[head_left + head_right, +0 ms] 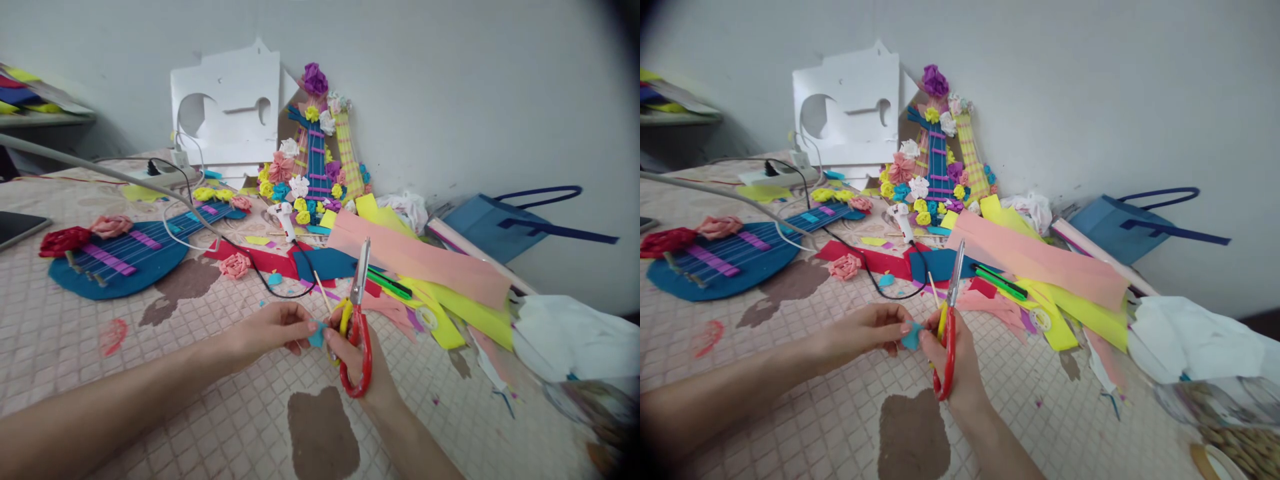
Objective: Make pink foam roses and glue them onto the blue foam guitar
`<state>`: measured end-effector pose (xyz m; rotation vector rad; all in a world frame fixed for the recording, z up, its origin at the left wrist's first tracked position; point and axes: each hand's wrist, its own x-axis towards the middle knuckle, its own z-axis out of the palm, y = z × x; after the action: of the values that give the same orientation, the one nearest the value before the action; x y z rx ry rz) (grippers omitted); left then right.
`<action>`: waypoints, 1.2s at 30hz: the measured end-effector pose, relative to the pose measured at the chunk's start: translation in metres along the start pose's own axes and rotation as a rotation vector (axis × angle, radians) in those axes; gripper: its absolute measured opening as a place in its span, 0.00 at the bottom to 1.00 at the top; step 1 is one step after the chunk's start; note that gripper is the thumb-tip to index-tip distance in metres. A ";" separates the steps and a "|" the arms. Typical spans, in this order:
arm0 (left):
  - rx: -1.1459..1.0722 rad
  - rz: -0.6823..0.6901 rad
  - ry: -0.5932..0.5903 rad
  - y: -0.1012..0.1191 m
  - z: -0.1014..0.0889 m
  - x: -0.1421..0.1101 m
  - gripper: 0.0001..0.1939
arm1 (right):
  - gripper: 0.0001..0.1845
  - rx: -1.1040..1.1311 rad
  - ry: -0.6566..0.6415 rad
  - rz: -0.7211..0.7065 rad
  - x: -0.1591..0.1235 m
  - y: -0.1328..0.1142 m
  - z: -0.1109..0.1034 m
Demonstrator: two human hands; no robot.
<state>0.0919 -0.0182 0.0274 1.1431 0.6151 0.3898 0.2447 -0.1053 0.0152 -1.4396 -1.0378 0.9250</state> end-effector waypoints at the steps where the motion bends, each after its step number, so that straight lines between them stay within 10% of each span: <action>1: -0.015 -0.014 -0.003 -0.001 0.000 0.000 0.15 | 0.12 0.003 -0.005 0.005 0.000 0.000 0.000; 11: -0.130 0.229 0.185 0.026 -0.023 0.002 0.11 | 0.23 0.037 -0.301 0.065 -0.001 -0.006 -0.001; 36: -0.284 0.330 0.173 0.031 -0.029 0.005 0.13 | 0.20 -0.064 -0.414 0.075 0.003 0.011 -0.005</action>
<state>0.0780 0.0175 0.0470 0.9426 0.5012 0.8392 0.2515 -0.1042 0.0046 -1.3770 -1.3310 1.2904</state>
